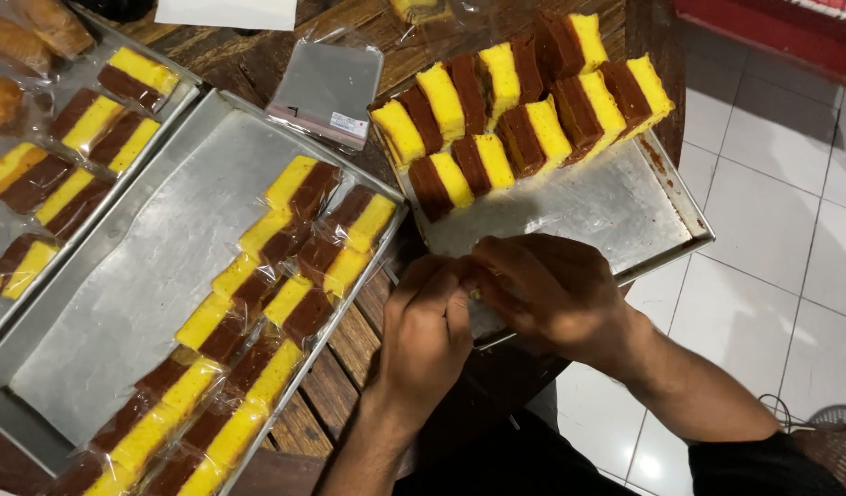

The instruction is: Wrapping individual slices of layered cake in plastic and arranging them on a tray.

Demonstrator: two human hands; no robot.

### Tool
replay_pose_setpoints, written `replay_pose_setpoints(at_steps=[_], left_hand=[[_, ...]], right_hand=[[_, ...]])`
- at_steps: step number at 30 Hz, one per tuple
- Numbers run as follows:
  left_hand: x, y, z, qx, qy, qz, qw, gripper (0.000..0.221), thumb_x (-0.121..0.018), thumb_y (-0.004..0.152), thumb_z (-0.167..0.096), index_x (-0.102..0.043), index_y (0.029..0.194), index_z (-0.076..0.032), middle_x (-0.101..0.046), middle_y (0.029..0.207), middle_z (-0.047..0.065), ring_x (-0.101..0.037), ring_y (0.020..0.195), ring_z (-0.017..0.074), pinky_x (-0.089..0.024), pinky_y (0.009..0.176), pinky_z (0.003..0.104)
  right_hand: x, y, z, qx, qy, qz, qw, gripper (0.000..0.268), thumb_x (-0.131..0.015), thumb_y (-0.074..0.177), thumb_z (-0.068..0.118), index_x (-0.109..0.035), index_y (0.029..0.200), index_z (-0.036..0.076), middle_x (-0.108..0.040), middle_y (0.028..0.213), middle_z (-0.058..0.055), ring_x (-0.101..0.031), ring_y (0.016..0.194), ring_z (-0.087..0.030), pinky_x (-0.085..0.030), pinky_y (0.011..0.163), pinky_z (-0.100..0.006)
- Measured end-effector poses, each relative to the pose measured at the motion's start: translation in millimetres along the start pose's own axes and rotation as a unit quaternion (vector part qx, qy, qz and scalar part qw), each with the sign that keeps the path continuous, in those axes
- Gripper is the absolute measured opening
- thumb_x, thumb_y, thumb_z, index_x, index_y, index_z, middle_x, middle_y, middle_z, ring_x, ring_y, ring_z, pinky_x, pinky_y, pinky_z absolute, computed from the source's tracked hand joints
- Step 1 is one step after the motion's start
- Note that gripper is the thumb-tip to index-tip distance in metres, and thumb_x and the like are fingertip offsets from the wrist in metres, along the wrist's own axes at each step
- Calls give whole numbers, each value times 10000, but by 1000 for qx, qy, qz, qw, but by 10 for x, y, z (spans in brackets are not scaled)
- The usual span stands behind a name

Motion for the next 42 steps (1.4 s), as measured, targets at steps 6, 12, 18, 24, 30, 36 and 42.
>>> replay_pose_setpoints(at_steps=[6, 12, 18, 24, 30, 36, 42], left_hand=[[18, 70, -50, -10, 38, -51, 998, 189, -579, 888, 30, -766, 866, 16, -648, 680, 173, -654, 642, 364, -576, 591, 413], [72, 151, -149, 13, 6, -72, 997, 190, -576, 869, 13, -764, 846, 1, -655, 661, 156, -658, 613, 330, -566, 538, 388], [-3, -20, 132, 38, -33, -101, 994, 184, -615, 812, 30, -776, 901, 16, -706, 707, 175, -697, 629, 336, -595, 572, 402], [200, -16, 111, 73, -10, -116, 990, 172, -631, 872, -29, -781, 952, -53, -762, 836, 86, -748, 777, 251, -600, 699, 340], [205, 56, 34, 46, -30, -115, 992, 151, -597, 967, 0, -747, 973, -20, -745, 919, 63, -711, 836, 173, -574, 782, 287], [101, -8, 143, 79, -20, -88, 993, 140, -597, 1006, -49, -734, 1019, -24, -732, 1017, 90, -706, 973, 222, -553, 906, 317], [38, -7, 54, 67, -13, -107, 992, 172, -563, 1049, -34, -712, 1015, 46, -755, 1007, 132, -734, 967, 243, -574, 916, 335]], right_hand=[[-21, 109, 4, -14, 15, -58, 998, 208, -688, 828, -149, -743, 1006, -56, -634, 598, -98, -676, 500, -273, -585, 513, -324], [-75, 6, -165, -82, 103, -90, 987, 218, -733, 776, -136, -723, 956, -12, -632, 626, -88, -668, 510, -267, -582, 509, -332], [-155, -457, -646, -237, 152, -120, 952, 207, -813, 782, 46, -705, 958, 51, -710, 768, -116, -716, 660, -291, -565, 632, -374], [358, -753, -927, -261, 131, -229, 928, 310, -591, 916, -234, -413, 1032, -8, -598, 878, -195, -666, 769, -277, -585, 730, -362], [881, -1670, -1366, -349, 94, -336, 870, 419, -532, 1000, -304, -368, 1093, 70, -545, 913, -186, -629, 812, -277, -606, 769, -367], [1249, -2619, -1267, -463, 49, -353, 812, 254, -586, 968, -177, -533, 997, 69, -617, 876, -124, -664, 802, -209, -592, 804, -310], [1346, -3029, -1064, -623, -85, -102, 771, 200, -598, 914, -48, -693, 1038, 77, -721, 865, -59, -689, 812, -147, -514, 824, -266]])
Point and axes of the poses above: each hand's wrist, its own y-axis towards the middle knuckle, its own x-axis out of the back of the hand, z = x × y, the point moved 5 cm from there along y, towards the middle knuckle
